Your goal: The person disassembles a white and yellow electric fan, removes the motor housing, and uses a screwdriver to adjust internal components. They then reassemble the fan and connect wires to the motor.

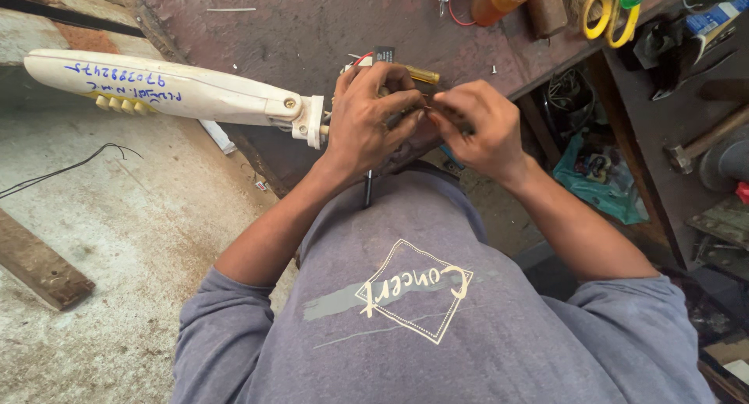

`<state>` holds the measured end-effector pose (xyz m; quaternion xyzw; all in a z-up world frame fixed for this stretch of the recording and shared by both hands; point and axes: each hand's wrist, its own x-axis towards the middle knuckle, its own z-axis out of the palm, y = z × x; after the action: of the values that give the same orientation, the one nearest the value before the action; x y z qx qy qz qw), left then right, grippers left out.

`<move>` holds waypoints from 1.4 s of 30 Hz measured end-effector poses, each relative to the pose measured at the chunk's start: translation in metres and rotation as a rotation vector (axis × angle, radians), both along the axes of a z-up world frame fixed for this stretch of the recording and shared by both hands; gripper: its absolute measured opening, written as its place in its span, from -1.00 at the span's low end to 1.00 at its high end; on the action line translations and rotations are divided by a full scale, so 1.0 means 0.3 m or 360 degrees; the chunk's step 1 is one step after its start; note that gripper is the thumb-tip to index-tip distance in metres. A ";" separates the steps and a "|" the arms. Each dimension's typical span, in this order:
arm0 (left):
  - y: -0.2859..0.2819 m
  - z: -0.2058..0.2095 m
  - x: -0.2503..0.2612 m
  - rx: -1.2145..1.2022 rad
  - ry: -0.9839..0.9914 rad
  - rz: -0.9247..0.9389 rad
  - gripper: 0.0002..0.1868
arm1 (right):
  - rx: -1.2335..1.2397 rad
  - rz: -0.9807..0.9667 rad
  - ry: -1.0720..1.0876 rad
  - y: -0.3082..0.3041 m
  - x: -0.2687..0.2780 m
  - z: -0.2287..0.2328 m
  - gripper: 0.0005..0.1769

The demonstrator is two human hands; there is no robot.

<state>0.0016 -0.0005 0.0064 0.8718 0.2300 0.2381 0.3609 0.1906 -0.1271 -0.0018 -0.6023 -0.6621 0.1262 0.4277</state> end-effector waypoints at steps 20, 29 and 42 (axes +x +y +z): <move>0.056 0.002 -0.032 -0.0159 -0.0039 -0.0157 -0.81 | -0.0093 -0.0207 0.0432 -0.007 -0.112 -0.054 -0.73; 0.216 0.086 -0.207 -0.0059 0.0282 -0.0053 -0.47 | -0.0164 -0.0153 0.0509 0.032 -0.134 -0.030 -0.77; 0.235 0.047 -0.221 0.0219 0.1424 -0.0607 0.34 | -0.0432 0.0133 0.0583 0.086 -0.047 -0.028 -0.83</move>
<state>-0.0647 0.0701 0.0205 0.9371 0.1825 -0.2154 0.2055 0.1764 -0.1012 -0.0102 -0.5934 -0.5747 0.3389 0.4502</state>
